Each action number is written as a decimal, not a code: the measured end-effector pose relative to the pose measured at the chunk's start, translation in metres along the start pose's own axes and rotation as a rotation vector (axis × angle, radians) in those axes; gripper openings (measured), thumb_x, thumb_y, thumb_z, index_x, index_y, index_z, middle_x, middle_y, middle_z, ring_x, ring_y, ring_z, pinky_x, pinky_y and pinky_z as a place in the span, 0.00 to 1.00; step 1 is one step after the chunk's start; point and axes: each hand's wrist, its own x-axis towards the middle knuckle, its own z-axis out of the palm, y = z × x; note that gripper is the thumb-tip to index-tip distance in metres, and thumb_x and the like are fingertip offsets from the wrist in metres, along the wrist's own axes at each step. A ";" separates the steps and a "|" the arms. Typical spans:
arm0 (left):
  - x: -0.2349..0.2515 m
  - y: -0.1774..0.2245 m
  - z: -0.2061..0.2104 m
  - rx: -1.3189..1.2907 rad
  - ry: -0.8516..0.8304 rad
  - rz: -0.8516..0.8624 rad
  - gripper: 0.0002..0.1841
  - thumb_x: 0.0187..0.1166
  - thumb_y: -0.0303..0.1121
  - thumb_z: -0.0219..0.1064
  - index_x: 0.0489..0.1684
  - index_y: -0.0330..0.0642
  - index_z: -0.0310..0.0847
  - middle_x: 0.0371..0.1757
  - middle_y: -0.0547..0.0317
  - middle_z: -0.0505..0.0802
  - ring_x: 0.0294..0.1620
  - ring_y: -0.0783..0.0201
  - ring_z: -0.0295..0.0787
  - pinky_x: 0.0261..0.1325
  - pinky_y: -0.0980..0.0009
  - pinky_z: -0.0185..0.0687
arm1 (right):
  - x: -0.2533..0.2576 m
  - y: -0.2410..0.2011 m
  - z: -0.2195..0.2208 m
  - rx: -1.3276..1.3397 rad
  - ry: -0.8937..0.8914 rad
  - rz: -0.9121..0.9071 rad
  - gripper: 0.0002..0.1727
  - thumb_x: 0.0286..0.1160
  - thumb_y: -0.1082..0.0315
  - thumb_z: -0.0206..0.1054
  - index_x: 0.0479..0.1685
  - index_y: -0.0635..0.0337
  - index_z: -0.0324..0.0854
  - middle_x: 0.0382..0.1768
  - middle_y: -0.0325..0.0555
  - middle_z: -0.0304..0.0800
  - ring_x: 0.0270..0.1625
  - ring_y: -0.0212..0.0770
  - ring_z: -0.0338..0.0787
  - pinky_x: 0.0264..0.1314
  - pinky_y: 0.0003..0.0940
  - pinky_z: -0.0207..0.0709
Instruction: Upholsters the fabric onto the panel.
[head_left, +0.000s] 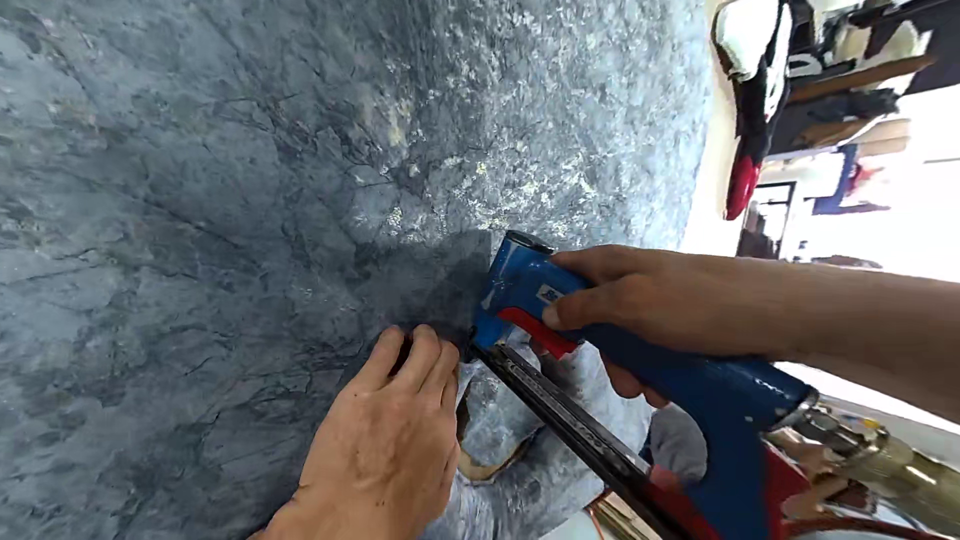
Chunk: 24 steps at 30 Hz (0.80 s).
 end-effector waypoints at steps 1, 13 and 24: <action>0.000 0.000 0.000 0.000 0.005 -0.001 0.29 0.73 0.53 0.54 0.63 0.46 0.89 0.63 0.55 0.91 0.70 0.51 0.83 0.74 0.46 0.68 | 0.003 -0.002 -0.001 -0.011 -0.017 0.002 0.12 0.91 0.61 0.56 0.66 0.52 0.71 0.35 0.57 0.90 0.15 0.48 0.87 0.16 0.42 0.87; 0.000 0.001 0.001 -0.037 0.033 -0.025 0.28 0.73 0.52 0.53 0.61 0.48 0.90 0.65 0.55 0.91 0.71 0.51 0.82 0.75 0.46 0.66 | 0.019 -0.021 -0.016 -0.035 -0.179 0.069 0.12 0.93 0.63 0.51 0.64 0.56 0.70 0.41 0.56 0.93 0.16 0.47 0.88 0.17 0.40 0.86; 0.001 0.000 0.000 -0.046 0.029 -0.012 0.27 0.71 0.53 0.55 0.55 0.45 0.91 0.62 0.54 0.91 0.70 0.49 0.82 0.74 0.44 0.66 | 0.020 -0.012 -0.009 0.077 -0.142 0.093 0.13 0.92 0.60 0.51 0.62 0.55 0.71 0.32 0.55 0.90 0.11 0.43 0.83 0.12 0.39 0.83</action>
